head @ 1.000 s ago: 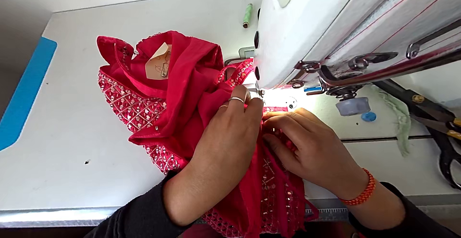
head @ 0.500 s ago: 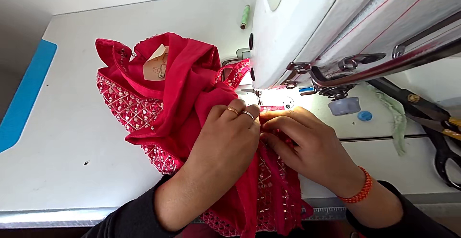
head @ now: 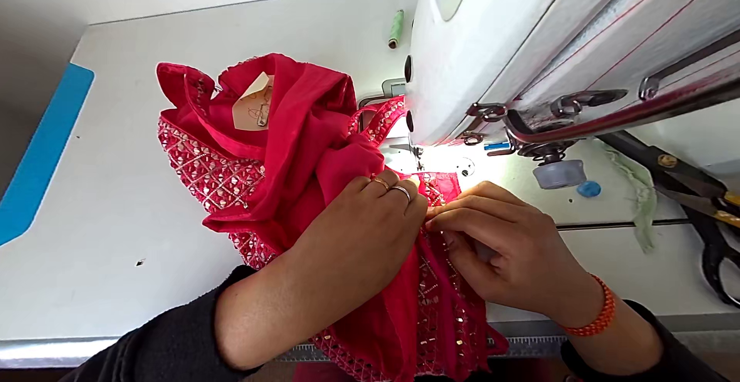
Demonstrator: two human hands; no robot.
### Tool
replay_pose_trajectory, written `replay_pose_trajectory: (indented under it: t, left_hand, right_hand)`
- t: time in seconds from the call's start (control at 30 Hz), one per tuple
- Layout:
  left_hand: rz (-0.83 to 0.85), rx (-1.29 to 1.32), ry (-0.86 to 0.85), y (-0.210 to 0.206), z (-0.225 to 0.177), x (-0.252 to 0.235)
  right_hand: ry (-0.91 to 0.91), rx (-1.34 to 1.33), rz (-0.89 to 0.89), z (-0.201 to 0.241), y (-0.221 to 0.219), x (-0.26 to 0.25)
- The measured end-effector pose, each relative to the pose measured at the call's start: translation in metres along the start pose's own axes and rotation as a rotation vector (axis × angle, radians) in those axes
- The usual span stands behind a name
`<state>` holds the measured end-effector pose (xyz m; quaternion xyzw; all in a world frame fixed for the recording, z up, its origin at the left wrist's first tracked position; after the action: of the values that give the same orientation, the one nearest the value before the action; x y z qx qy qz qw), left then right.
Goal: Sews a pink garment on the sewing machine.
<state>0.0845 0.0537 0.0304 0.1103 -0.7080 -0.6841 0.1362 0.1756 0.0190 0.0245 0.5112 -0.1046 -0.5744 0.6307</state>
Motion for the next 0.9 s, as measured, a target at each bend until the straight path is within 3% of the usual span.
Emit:
replay_pose_trajectory:
  t: [0.2,0.37,0.9]
  left_hand:
    - [-0.057,0.046,0.015,0.001,0.004,0.004]
    - [-0.037,0.036,0.026,-0.004,0.007,0.01]
    - [-0.03,0.067,0.029,-0.004,0.01,0.011]
  right_hand:
    - [-0.044,0.045,0.024,-0.012,0.0,-0.001]
    - [0.012,0.178,0.122,-0.008,-0.01,-0.005]
    - [0.088,0.303,0.199,-0.001,-0.016,-0.006]
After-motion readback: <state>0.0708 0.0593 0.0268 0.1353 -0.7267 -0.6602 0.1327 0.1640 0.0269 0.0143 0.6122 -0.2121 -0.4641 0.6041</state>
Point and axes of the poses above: each hand's wrist, its own x-axis away from the middle knuckle, its own y-axis out of the back of the hand, z = x × y, the point moved 10 cm from there along -x, towards the middle knuckle, and after that the axes turned 7 degrees about z, right-handed, at the moved point
